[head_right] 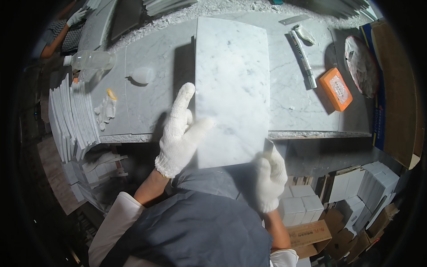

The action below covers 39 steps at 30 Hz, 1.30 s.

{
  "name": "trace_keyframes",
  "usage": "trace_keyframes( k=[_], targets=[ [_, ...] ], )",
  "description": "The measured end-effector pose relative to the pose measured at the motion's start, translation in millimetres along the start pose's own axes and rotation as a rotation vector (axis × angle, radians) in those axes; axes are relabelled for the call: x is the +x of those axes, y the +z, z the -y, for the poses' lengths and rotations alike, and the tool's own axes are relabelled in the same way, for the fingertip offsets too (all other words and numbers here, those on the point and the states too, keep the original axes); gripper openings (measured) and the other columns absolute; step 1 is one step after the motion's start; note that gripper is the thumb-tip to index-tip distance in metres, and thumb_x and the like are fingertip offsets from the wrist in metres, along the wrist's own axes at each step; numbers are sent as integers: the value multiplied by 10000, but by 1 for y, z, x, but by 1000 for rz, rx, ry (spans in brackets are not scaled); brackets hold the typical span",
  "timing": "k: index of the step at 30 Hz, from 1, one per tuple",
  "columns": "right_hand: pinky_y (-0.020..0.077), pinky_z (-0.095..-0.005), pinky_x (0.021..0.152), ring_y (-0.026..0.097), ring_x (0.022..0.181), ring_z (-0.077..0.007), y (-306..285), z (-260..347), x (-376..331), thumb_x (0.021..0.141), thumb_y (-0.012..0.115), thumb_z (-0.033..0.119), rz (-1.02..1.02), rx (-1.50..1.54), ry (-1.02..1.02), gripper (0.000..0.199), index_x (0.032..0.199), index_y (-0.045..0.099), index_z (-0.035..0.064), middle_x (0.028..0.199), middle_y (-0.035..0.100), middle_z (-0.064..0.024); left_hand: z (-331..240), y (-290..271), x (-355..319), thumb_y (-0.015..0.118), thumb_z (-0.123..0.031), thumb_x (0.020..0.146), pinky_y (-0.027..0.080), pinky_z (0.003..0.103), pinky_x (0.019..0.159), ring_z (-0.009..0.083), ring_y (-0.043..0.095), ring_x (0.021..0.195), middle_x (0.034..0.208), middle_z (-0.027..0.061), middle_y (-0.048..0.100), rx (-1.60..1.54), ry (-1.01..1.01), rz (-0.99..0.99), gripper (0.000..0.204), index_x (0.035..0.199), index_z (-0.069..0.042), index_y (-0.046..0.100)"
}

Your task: The person repeatedly scrapes the edges of white marble tiles with a metal scraper, then wipes the surfaces with a cloth. The person stacks the finished tiles on a pile on the table.

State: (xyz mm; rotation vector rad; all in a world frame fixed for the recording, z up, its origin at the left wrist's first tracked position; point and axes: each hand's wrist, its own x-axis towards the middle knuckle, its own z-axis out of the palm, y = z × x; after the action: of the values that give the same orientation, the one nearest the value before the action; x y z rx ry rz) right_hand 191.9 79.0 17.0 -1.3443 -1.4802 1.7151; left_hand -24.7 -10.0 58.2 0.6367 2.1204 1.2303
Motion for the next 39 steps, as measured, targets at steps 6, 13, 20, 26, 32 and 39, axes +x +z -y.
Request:
trace_keyframes(
  k=[6,13,20,26,32,39],
  targets=[
    [503,-355,994,676,1095,-244,0,-9,2,983,648,89,7,-135,-133,151,1021,736,-29,1213,716,-180,22,-3,16,694,-38,956,480,173,689,19,469,755,1170,25,637,125,45,11,704,1588,31,393],
    [486,-378,1043,671,1161,-272,2,-3,3,982,646,92,24,-214,-173,151,978,746,-22,1260,703,-201,18,-13,8,662,-185,989,571,295,872,143,676,863,1084,109,716,7,-397,77,601,1540,-35,475],
    [530,-297,889,660,960,-143,-1,-18,6,1045,635,109,54,-169,-342,266,1258,649,-49,1093,717,-96,22,-18,-10,643,-177,997,600,293,739,144,711,840,1053,112,737,-109,-358,33,408,1384,-51,624],
    [512,-322,971,666,1054,-189,-3,-15,3,1022,641,81,57,-154,-240,218,1195,673,-48,1174,706,-139,22,-1,5,715,-132,975,546,316,695,166,638,686,832,85,694,418,305,-144,430,1386,-27,645],
    [493,-361,1046,669,1175,-266,1,-4,3,979,637,56,42,-96,-164,149,1060,712,-45,1351,668,-241,8,10,5,755,-157,940,535,349,680,210,640,662,794,108,678,605,90,-146,431,1357,-76,686],
    [495,-357,1044,672,1160,-258,4,-6,6,1005,650,116,54,-1,-181,189,1082,696,-51,1358,665,-258,-9,-24,5,757,-239,932,594,398,703,326,744,811,1020,173,759,457,347,-446,464,1346,-53,660]
  ],
)
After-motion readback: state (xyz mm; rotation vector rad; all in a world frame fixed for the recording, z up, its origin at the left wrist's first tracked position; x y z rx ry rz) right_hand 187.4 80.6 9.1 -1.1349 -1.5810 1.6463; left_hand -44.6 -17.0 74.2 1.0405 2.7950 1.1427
